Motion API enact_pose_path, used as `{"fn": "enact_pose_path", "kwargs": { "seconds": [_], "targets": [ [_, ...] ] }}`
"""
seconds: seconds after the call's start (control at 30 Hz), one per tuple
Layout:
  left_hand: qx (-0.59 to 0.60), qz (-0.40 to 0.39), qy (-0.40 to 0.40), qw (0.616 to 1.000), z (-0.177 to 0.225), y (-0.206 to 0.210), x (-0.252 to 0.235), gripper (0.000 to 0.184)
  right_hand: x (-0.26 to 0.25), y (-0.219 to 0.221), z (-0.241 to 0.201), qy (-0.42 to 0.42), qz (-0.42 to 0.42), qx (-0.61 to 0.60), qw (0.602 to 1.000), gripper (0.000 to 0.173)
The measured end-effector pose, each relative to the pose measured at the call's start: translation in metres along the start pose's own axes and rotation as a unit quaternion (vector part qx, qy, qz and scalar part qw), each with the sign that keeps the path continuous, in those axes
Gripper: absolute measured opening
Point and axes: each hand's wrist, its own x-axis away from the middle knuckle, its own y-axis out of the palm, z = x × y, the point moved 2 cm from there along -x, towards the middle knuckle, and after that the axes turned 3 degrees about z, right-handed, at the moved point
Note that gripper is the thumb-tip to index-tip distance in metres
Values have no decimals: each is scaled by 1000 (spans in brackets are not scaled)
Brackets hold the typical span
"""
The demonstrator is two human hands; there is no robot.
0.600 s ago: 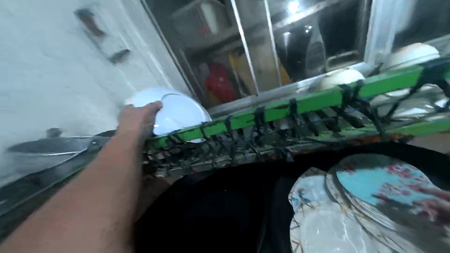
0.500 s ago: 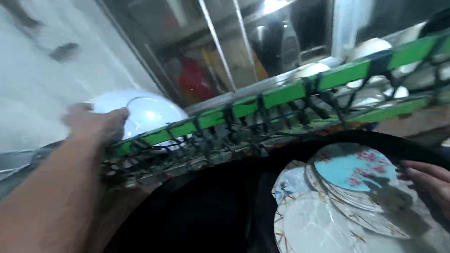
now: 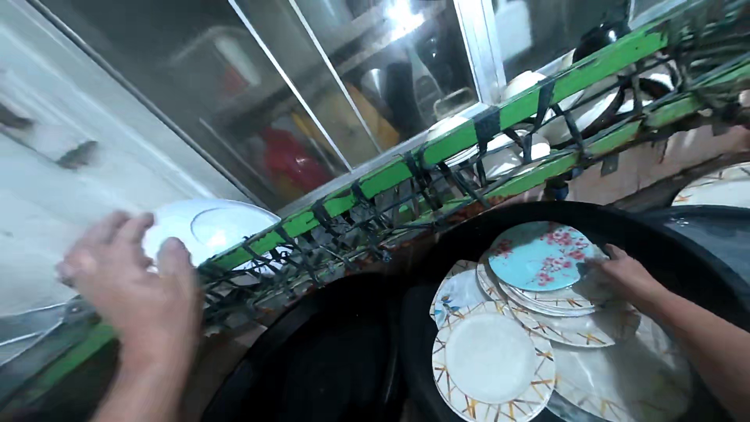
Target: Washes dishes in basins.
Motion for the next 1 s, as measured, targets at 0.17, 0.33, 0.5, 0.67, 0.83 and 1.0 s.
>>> {"fn": "enact_pose_path", "kwargs": {
  "seconds": [0.17, 0.33, 0.5, 0.67, 0.83, 1.0],
  "targets": [
    [96, -366, 97, 921, 168, 53, 126, 42, -15, 15, 12, 7, -30, -38, 999, 86],
    [71, -619, -74, 779, 187, 191, 216, 78, -17, 8, 5, 79, -63, -44, 994, 99],
    [69, -610, -170, 770, 188, 214, 226, 85, -10, 7, -3, 150, -65, -110, 980, 93],
    [100, -571, -307, 755, 167, 178, 183, 57, -11, 8, -1, 124, -82, -76, 986, 90],
    [225, -418, -419, 775, 145, 125, 151, 53, -17, 13, 2, 102, -65, -137, 983, 96],
    [332, -257, -519, 745, 130, 121, 170, 38, -18, 21, 3, 102, -86, -189, 973, 67]
  ]
}}
